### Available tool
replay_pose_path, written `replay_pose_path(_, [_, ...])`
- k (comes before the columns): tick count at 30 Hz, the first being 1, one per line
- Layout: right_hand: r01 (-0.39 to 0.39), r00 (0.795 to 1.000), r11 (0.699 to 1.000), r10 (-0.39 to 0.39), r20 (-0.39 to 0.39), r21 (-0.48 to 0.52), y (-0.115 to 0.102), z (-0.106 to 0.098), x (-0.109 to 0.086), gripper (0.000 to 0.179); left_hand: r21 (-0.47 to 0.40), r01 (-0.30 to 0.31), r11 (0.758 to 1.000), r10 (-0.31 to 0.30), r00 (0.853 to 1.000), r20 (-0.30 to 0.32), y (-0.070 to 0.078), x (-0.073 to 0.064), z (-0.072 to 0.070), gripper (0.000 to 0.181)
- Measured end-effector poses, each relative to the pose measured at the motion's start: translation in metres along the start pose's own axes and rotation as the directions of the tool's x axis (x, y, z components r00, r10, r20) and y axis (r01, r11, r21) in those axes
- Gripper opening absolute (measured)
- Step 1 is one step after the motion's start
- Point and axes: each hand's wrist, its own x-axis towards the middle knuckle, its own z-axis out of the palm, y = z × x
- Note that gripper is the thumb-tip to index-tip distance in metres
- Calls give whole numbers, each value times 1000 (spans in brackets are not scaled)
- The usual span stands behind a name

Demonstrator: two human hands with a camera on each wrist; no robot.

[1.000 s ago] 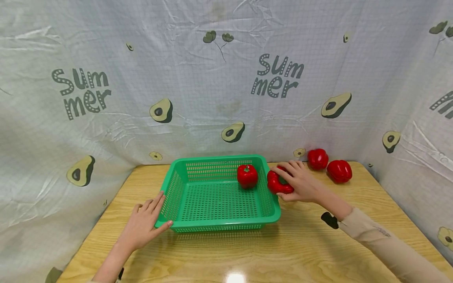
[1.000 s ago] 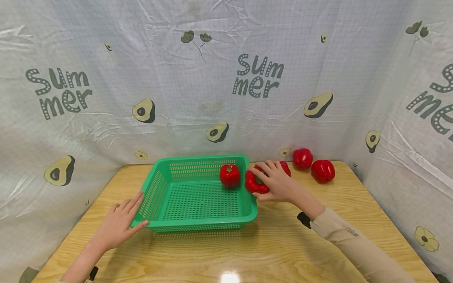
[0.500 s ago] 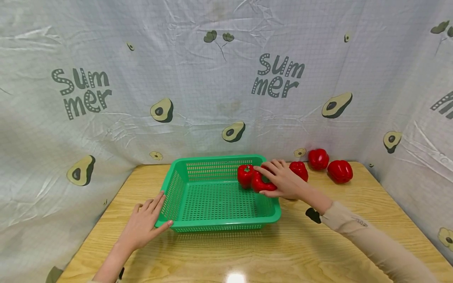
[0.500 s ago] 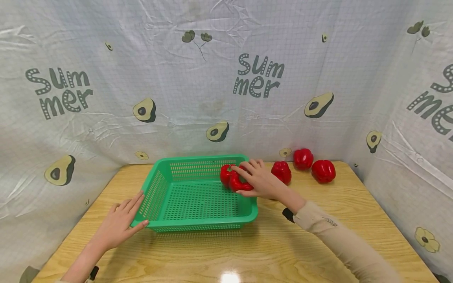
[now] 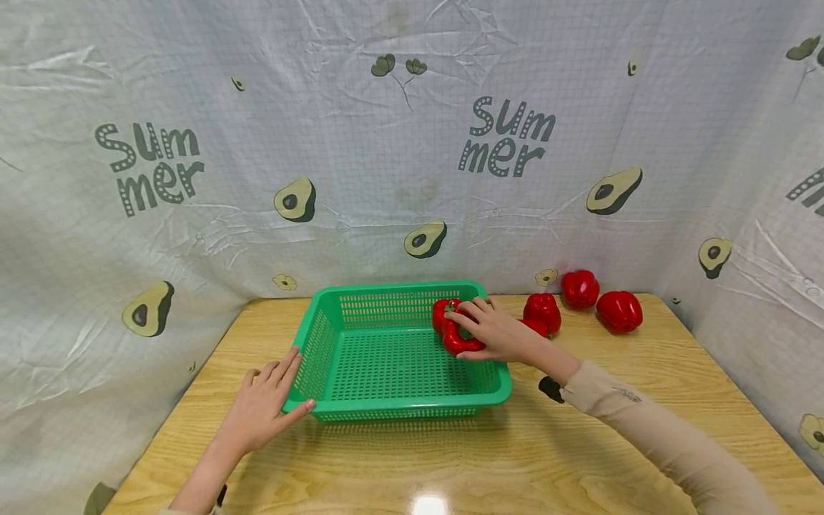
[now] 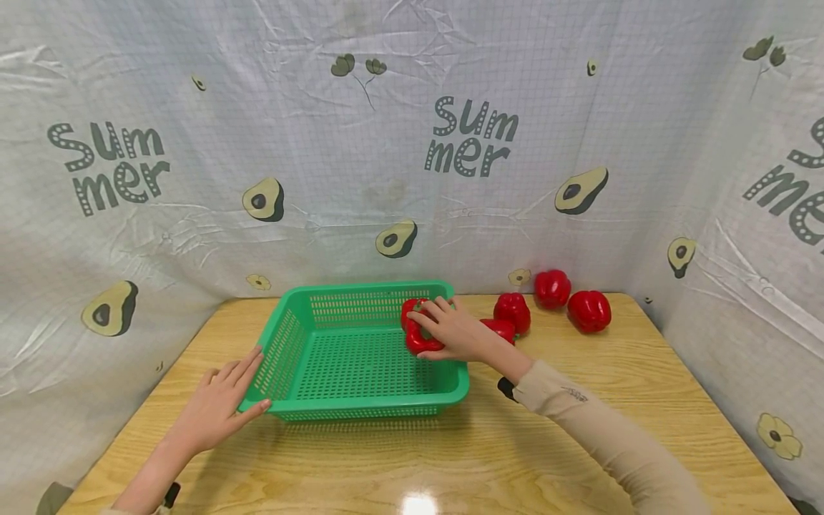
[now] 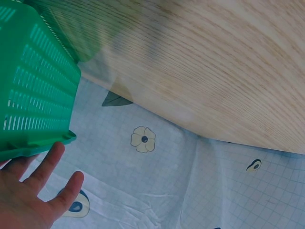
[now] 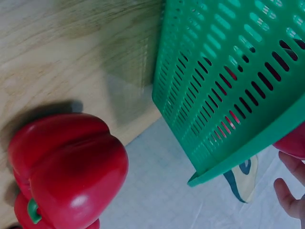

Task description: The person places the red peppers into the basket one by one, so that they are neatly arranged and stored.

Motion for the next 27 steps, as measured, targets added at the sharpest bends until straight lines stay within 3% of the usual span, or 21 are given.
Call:
replay_pose_path(16, [-49, 986, 993, 31, 165, 105, 0, 10, 11, 65, 3, 0, 1000, 0, 1000, 4, -1, 2, 1, 78])
replay_pose_path(27, [-47, 954, 998, 35, 299, 31, -5, 12, 18, 64, 2, -2, 1000, 2, 1000, 4, -2, 1, 0, 78])
